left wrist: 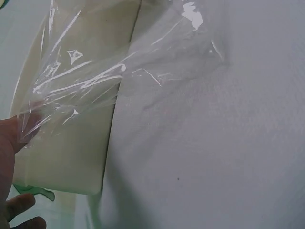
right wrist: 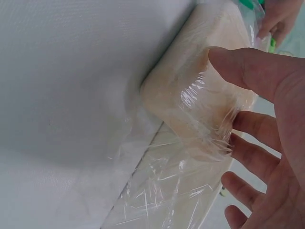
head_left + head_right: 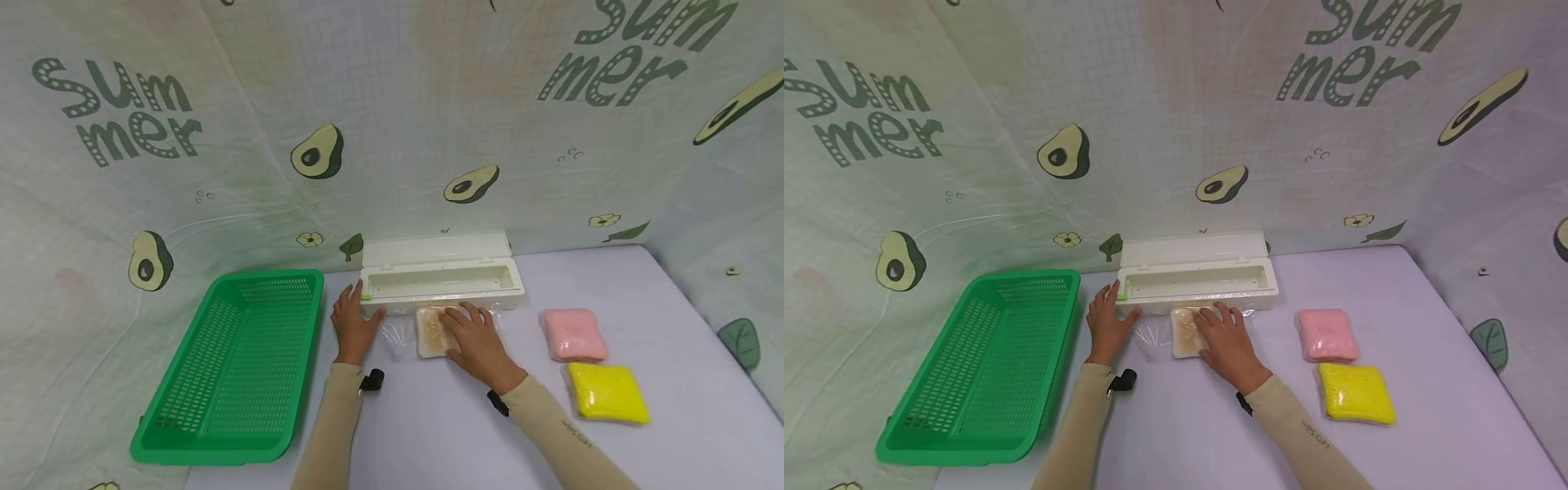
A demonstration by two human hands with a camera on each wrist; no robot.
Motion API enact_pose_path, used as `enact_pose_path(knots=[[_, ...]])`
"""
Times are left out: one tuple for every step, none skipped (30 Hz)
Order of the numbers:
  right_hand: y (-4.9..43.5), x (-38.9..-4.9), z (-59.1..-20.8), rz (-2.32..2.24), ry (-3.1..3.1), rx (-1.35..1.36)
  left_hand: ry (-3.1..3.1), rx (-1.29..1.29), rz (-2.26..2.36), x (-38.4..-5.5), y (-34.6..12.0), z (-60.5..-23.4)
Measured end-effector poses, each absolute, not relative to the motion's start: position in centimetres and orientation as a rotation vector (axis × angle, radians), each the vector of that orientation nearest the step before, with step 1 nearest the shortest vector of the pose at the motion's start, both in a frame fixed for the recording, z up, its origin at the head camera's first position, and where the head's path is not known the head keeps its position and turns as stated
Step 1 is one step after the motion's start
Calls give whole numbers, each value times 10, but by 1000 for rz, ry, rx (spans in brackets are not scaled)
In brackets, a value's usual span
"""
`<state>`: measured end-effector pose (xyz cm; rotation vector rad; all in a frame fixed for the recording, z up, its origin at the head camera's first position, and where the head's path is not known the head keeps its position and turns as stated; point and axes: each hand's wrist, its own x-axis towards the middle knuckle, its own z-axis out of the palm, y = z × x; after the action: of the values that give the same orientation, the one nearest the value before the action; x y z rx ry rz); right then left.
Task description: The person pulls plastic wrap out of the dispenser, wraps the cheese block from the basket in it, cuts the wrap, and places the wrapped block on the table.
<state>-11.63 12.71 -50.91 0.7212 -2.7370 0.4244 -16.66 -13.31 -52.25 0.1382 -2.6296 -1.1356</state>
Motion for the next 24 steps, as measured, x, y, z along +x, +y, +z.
enact_pose_path(knots=[[127,-116,-509,427,-2739,722,-2625,144,-1139,-167,-134,-524],[127,-116,-508,430,-2740,723,-2619,147,-1138,-167,-134,-525],[126,-116,-508,432,-2738,723,-2611,149,-1137,-167,-134,-526],[126,-116,-507,434,-2737,721,-2604,152,-1135,-167,-134,-527],[126,-116,-506,436,-2735,717,-2597,154,-1133,-167,-134,-528],[125,-117,-504,436,-2731,711,-2592,157,-1129,-167,-135,-529],[124,-117,-502,439,-2724,703,-2589,160,-1122,-167,-135,-529],[122,-118,-500,438,-2716,691,-2586,162,-1116,-168,-135,-530],[120,-119,-497,441,-2705,682,-2584,166,-1114,-168,-135,-530],[117,-121,-495,443,-2693,676,-2583,171,-1112,-168,-135,-530],[113,-122,-492,444,-2683,675,-2582,176,-1111,-168,-136,-531],[108,-123,-488,452,-2673,678,-2580,181,-1111,-168,-136,-531],[102,-125,-486,458,-2664,688,-2577,185,-1111,-169,-137,-531],[95,-127,-483,465,-2656,703,-2575,188,-1114,-169,-137,-531],[88,-130,-481,478,-2649,725,-2572,189,-1119,-169,-137,-531],[80,-132,-479,485,-2644,746,-2572,189,-1120,-169,-138,-531],[72,-136,-477,492,-2646,767,-2575,189,-1119,-169,-138,-531],[64,-139,-476,498,-2648,788,-2578,189,-1112,-170,-138,-532],[55,-143,-475,496,-2652,807,-2580,187,-1105,-170,-138,-533],[47,-147,-475,491,-2658,825,-2584,187,-1098,-170,-138,-533],[39,-151,-475,485,-2662,838,-2586,188,-1091,-169,-137,-534],[32,-156,-476,473,-2665,849,-2586,190,-1084,-169,-137,-535],[26,-160,-477,459,-2675,859,-2585,192,-1077,-169,-137,-536],[19,-165,-478,444,-2677,865,-2580,192,-1074,-169,-136,-538]])
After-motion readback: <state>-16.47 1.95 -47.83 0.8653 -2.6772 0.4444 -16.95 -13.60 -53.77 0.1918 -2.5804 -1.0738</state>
